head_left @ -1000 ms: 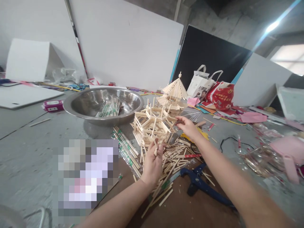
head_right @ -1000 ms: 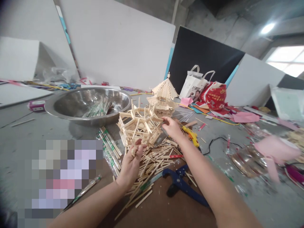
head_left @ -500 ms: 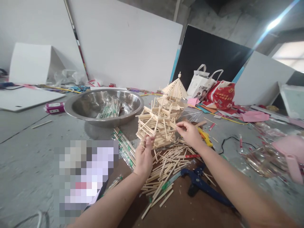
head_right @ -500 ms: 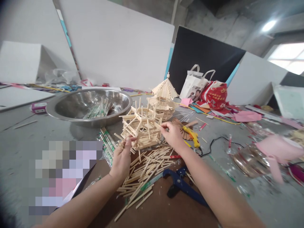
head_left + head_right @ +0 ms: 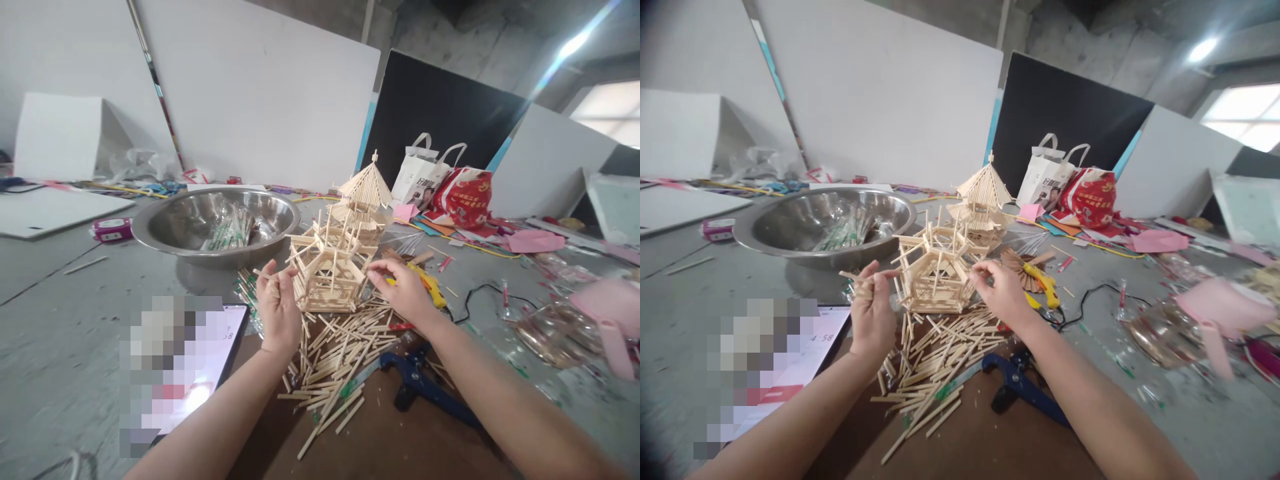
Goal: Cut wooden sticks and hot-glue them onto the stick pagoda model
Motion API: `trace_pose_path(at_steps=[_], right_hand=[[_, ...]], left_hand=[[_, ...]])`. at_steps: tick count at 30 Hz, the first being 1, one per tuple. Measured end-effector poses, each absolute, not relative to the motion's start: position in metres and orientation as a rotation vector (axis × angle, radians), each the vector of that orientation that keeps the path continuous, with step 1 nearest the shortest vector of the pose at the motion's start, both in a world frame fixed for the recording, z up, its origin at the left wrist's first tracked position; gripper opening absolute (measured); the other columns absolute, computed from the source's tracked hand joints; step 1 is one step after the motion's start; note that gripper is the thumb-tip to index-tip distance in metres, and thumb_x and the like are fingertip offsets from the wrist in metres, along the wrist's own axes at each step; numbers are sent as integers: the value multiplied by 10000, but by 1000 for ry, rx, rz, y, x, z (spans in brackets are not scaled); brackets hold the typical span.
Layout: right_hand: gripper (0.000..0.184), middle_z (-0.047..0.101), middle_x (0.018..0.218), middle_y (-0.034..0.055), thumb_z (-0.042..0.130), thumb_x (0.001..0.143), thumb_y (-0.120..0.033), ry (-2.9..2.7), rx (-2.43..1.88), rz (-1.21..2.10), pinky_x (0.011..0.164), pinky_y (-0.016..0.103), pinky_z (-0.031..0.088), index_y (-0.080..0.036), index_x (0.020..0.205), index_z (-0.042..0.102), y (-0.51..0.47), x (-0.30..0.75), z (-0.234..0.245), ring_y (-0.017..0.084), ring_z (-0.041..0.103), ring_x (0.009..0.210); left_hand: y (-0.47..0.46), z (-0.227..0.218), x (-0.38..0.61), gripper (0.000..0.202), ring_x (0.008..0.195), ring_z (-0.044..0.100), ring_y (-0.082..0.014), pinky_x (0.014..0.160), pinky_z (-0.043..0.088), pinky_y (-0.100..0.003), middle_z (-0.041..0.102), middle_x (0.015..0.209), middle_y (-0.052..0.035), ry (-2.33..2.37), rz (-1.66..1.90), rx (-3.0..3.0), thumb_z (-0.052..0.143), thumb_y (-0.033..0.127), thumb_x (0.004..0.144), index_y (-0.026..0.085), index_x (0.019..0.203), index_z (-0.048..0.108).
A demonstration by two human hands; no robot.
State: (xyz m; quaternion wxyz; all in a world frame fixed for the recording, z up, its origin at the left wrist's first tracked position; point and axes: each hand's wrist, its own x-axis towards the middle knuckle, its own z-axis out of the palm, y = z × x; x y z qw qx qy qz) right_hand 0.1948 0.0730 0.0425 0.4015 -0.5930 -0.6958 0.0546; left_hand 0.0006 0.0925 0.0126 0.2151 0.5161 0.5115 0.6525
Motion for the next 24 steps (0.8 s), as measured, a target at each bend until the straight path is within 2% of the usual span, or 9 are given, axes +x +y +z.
trace_pose_path(at_steps=[2,4,6,10,14,18,21,24], right_hand=[[244,632,774,42,449,728,-360,-1698,-1568,107,650,271,425,-182,811,593,74,210,44,155,564,693],[274,633,750,47,425,733,-376,-1636,-1683,67,617,268,424,-177,814,595,77,233,42,158,564,662],[260,634,743,52,426,727,-353,-1594,-1880,-41,611,271,411,-181,817,599,83,260,37,167,564,659],[262,624,868,105,412,727,-306,-1536,-2435,-80,643,295,385,-173,846,604,93,310,16,220,562,797],[301,610,878,167,441,703,-365,-1468,-2557,0,622,326,384,-135,802,610,100,334,-6,270,561,823],[311,603,894,191,484,670,-392,-1396,-2584,113,606,322,386,-128,779,608,113,345,-19,278,562,826],[245,622,790,186,539,629,-326,-1294,-2597,246,561,308,390,-109,718,609,118,357,-24,273,582,747],[176,621,623,138,592,572,-244,-1189,-2557,397,508,278,391,-94,663,603,116,366,-27,239,590,624]], left_hand=[[85,24,1,325,974,434,-156,864,312,-279,490,986,-66,1399,1867,1531,344,372,795,163,738,585],[76,31,6,329,733,500,-122,695,392,-240,536,765,-38,1280,1711,1550,337,388,795,155,781,569],[65,31,13,319,573,467,-98,564,384,-210,523,640,-9,1144,1439,1607,360,392,783,152,819,567],[47,21,27,324,550,419,-88,543,355,-190,517,613,9,964,1101,1714,389,394,763,153,757,604],[38,16,30,431,475,329,-76,472,295,-182,384,480,33,889,757,1794,317,442,777,144,683,614],[37,17,28,464,492,351,-80,494,299,-182,385,496,27,859,634,1851,297,456,780,139,656,612],[37,17,28,480,491,353,-80,507,307,-182,375,493,27,817,578,1852,279,458,785,136,620,594],[37,17,29,488,477,324,-78,487,295,-180,342,481,31,794,550,1850,268,463,785,136,607,583]])
